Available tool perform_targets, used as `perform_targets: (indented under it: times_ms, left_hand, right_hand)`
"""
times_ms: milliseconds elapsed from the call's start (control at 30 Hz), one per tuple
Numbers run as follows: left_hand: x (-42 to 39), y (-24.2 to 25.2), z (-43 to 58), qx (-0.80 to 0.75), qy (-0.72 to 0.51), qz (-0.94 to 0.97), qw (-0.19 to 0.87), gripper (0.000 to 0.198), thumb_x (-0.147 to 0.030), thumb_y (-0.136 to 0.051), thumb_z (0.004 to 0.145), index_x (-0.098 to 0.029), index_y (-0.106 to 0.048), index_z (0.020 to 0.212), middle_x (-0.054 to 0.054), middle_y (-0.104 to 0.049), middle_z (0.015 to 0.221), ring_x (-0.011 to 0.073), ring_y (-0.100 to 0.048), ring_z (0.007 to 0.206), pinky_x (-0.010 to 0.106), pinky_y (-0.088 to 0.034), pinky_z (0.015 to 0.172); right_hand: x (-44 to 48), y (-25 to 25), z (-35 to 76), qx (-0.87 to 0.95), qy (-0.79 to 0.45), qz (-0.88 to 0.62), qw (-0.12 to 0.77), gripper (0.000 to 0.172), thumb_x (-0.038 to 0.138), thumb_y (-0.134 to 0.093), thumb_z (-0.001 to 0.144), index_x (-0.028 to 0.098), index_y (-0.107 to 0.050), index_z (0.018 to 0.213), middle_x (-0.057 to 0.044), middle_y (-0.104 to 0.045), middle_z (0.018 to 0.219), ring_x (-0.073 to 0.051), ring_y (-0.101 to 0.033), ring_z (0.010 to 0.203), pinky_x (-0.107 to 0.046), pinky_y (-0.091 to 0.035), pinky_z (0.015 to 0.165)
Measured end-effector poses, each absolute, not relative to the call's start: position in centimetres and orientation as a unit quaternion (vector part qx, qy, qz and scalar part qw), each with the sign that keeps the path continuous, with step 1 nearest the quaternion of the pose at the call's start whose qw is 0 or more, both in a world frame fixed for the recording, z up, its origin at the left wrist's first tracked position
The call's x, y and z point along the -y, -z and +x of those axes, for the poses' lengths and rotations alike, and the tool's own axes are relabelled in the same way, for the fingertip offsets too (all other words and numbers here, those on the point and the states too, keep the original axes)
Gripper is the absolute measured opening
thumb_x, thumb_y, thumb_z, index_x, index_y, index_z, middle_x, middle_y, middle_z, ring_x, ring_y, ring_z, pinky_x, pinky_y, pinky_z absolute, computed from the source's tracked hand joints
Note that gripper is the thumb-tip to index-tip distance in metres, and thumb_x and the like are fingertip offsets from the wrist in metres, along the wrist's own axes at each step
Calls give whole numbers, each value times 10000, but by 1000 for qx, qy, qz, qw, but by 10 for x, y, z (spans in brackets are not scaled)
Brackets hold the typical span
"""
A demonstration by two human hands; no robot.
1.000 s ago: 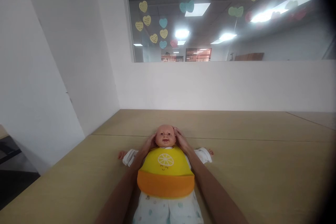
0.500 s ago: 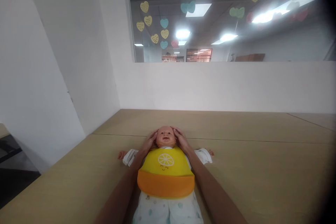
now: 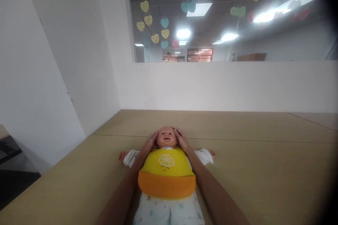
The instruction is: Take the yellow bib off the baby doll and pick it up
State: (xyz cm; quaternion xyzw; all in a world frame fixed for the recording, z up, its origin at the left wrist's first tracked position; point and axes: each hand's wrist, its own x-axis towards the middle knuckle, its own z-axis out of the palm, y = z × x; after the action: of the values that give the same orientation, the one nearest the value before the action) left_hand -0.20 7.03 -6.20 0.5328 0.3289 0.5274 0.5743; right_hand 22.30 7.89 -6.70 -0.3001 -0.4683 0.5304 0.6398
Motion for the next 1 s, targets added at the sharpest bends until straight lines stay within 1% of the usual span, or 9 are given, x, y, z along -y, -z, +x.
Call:
perform_targets:
  times_ms: [133, 267, 333, 433, 567, 667, 767, 900, 1000]
  left_hand:
    - [-69, 61, -2, -350, -556, 525, 540, 691, -634, -982, 791, -162, -862, 1282, 203, -765, 1522, 455, -527, 1630, 611, -375, 1385]
    - [-68, 59, -6, -349, -589, 529, 502, 744, -602, -1041, 714, -142, -878, 1275, 238, -734, 1559, 478, -561, 1597, 606, -332, 1404]
    - [-65, 58, -8, -344, -593, 534, 495, 713, -574, -1037, 740, -159, -880, 1298, 214, -737, 1567, 460, -560, 1603, 586, -321, 1414]
    - [-62, 59, -10, -332, -578, 530, 524, 667, -522, -1014, 800, -205, -864, 1369, 169, -703, 1629, 426, -505, 1658, 568, -326, 1419]
    - [-60, 61, -11, -322, -561, 531, 547, 718, -511, -1002, 831, -219, -827, 1463, 162, -639, 1701, 409, -463, 1691, 560, -339, 1419]
    - [-63, 63, -11, -328, -561, 542, 533, 779, -544, -1008, 815, -205, -810, 1488, 175, -617, 1721, 414, -481, 1677, 570, -328, 1421]
    - [-65, 63, -11, -332, -566, 550, 516, 809, -585, -1018, 789, -185, -815, 1462, 195, -641, 1693, 423, -524, 1643, 579, -330, 1416]
    - [-64, 61, -9, -326, -564, 542, 530, 761, -549, -1025, 789, -189, -828, 1429, 188, -687, 1643, 422, -534, 1633, 575, -336, 1410]
    - [-61, 58, -8, -325, -566, 530, 541, 705, -504, -1024, 795, -199, -841, 1404, 169, -706, 1626, 419, -509, 1651, 564, -332, 1414]
  right_hand:
    - [-76, 63, 229, 467, -505, -281, 669, 552, 706, -987, 708, 260, -916, 1025, -120, -878, 1239, -351, -768, 1259, -578, -519, 1277]
    - [-69, 56, 229, 452, -514, -278, 674, 548, 663, -1026, 667, 249, -929, 1013, -136, -886, 1247, -372, -766, 1290, -603, -499, 1299]
    - [-66, 54, 228, 454, -529, -277, 661, 575, 662, -1023, 679, 256, -927, 1074, -130, -872, 1311, -368, -751, 1335, -593, -486, 1315]
    - [-62, 52, 226, 463, -561, -274, 630, 631, 682, -1001, 717, 284, -906, 1198, -100, -839, 1410, -349, -721, 1399, -561, -493, 1320]
    - [-59, 53, 225, 462, -581, -277, 610, 677, 706, -982, 745, 310, -878, 1284, -78, -805, 1485, -333, -680, 1461, -523, -498, 1323]
    - [-61, 56, 225, 466, -571, -284, 613, 708, 743, -970, 744, 301, -876, 1289, -84, -790, 1512, -331, -664, 1480, -526, -470, 1344]
    - [-67, 61, 226, 482, -558, -285, 612, 729, 766, -949, 763, 289, -871, 1309, -92, -772, 1544, -325, -645, 1507, -521, -437, 1367]
    - [-77, 69, 223, 466, -566, -295, 612, 780, 829, -924, 734, 280, -872, 1286, -93, -786, 1520, -328, -658, 1490, -531, -430, 1371]
    - [-80, 74, 219, 466, -555, -318, 611, 738, 849, -886, 750, 274, -881, 1212, -91, -803, 1485, -325, -680, 1453, -523, -432, 1368]
